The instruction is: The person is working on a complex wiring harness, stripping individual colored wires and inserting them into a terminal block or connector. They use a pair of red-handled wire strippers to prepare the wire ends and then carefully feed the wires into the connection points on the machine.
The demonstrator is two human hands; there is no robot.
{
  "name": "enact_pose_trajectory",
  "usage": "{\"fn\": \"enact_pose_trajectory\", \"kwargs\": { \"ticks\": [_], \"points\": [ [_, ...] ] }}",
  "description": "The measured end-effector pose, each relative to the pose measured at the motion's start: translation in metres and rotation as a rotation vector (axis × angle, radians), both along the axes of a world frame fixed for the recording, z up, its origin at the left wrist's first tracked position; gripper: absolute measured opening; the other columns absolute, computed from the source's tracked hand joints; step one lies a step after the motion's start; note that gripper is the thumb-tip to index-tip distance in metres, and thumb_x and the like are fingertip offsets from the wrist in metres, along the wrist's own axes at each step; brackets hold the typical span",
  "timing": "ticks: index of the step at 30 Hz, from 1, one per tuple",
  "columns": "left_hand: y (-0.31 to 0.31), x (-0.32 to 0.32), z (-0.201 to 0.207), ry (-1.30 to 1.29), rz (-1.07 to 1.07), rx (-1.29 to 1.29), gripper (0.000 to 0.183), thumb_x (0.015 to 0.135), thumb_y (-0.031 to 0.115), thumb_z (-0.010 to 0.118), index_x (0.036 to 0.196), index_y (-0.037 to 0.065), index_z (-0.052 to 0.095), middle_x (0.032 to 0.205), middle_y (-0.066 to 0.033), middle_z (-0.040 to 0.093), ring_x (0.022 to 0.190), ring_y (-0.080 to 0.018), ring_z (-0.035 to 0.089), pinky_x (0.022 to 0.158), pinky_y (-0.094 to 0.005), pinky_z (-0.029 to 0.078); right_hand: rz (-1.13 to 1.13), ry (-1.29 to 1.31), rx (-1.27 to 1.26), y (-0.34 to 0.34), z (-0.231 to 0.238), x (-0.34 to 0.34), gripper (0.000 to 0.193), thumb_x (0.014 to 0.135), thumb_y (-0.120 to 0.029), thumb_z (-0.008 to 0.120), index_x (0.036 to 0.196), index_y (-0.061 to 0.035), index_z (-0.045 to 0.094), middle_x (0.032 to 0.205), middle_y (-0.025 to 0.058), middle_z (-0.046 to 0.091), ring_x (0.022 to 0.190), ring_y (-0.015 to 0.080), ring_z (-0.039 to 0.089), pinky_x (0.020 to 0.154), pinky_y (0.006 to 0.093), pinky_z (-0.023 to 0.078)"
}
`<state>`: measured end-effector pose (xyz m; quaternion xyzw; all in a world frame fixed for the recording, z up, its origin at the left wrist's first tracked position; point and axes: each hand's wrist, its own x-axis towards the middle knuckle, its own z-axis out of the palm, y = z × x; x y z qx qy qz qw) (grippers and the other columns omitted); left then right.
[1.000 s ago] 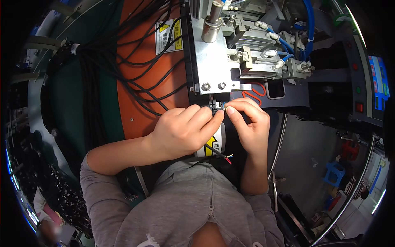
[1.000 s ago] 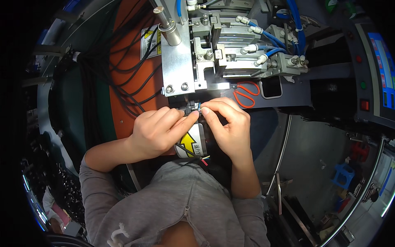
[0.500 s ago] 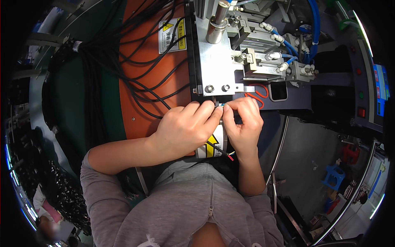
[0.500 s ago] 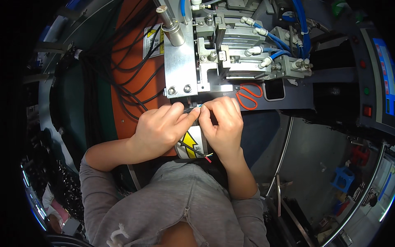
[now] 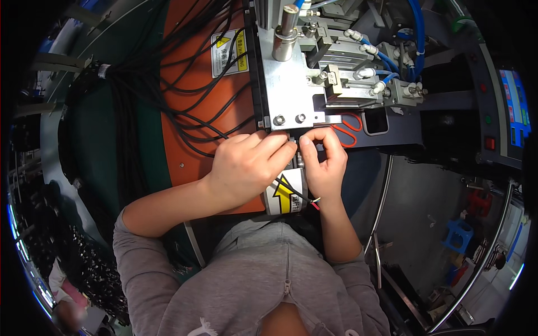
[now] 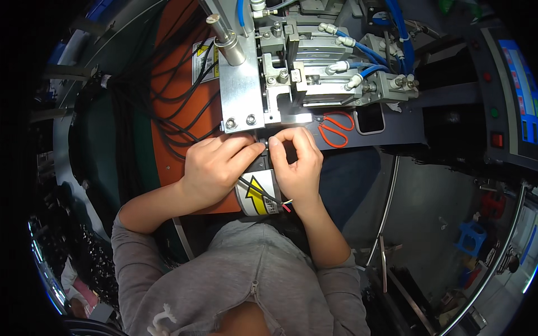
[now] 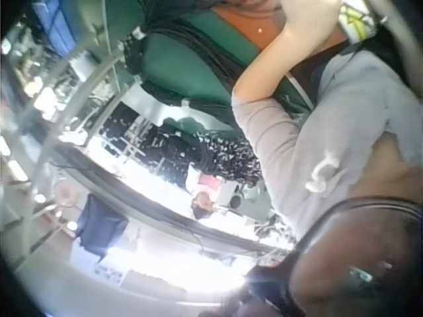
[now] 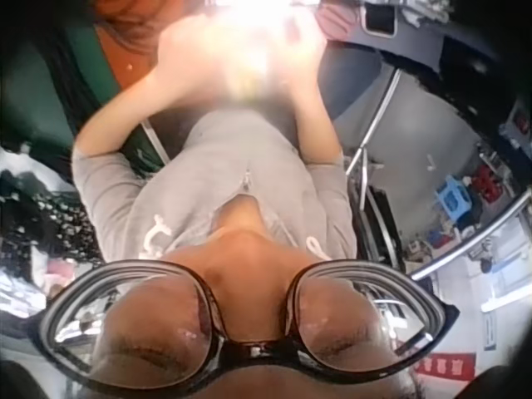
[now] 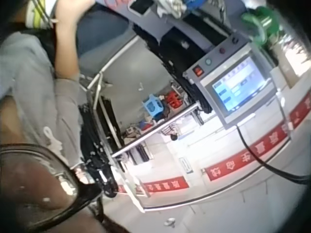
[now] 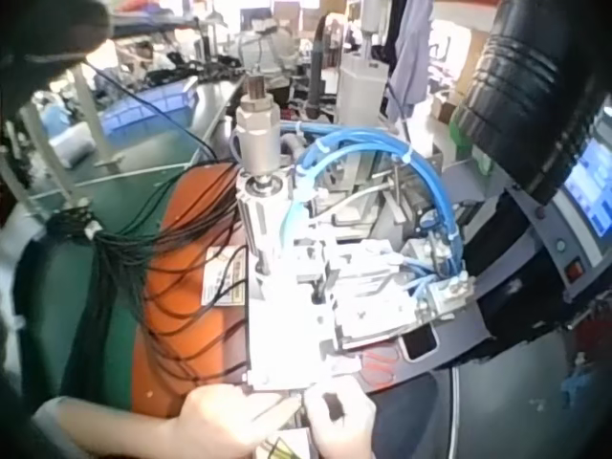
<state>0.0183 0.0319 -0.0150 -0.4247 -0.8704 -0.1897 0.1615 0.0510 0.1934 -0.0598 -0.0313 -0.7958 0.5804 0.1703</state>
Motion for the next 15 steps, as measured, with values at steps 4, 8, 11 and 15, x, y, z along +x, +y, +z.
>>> {"fn": "enact_pose_trajectory", "kwargs": {
  "ticks": [4, 8, 11, 15],
  "points": [
    [-0.001, 0.010, 0.020, -0.024, 0.052, -0.152, 0.022, 0.071, 0.010, 0.065, 0.093, 0.007, 0.068, 0.079, 0.0016, 0.058, 0.061, -0.0117, 0.057, 0.055, -0.0256, 0.043, 0.095, -0.297, -0.357, 0.008, -0.008, 0.004, 0.009, 0.086, -0.005, 0.065, 0.082, -0.0011, 0.058, 0.077, 0.0008, 0.058, 0.072, 0.0033, 0.050, 0.062, 0.0209, 0.040],
    [-0.006, 0.014, 0.020, 0.038, 0.109, -0.284, 0.021, 0.069, 0.007, 0.063, 0.089, 0.002, 0.066, 0.069, -0.0004, 0.050, 0.057, -0.0108, 0.054, 0.050, -0.0232, 0.041, 0.046, -0.143, -0.505, 0.015, 0.001, 0.006, 0.010, 0.083, 0.001, 0.067, 0.089, 0.0004, 0.058, 0.079, 0.0004, 0.057, 0.072, 0.0044, 0.049, 0.066, 0.0198, 0.041],
    [-0.012, 0.010, 0.021, 0.015, 0.134, -0.291, 0.019, 0.066, 0.005, 0.062, 0.085, 0.001, 0.063, 0.065, -0.0008, 0.047, 0.056, -0.0098, 0.056, 0.047, -0.0217, 0.041, 0.344, 0.162, -0.085, 0.040, 0.009, 0.002, 0.021, 0.073, 0.004, 0.072, 0.092, 0.0005, 0.064, 0.086, 0.0070, 0.064, 0.078, 0.0149, 0.060, 0.069, 0.0248, 0.047],
    [-0.011, 0.008, 0.023, -0.022, 0.148, -0.248, 0.019, 0.068, 0.009, 0.065, 0.086, 0.005, 0.065, 0.070, 0.0002, 0.052, 0.065, -0.0106, 0.059, 0.055, -0.0229, 0.043, 0.629, 0.285, -0.343, 0.043, 0.026, 0.011, 0.033, 0.063, -0.001, 0.082, 0.093, -0.0009, 0.069, 0.087, 0.0103, 0.068, 0.079, 0.0210, 0.063, 0.071, 0.0311, 0.048]
  ]
}}
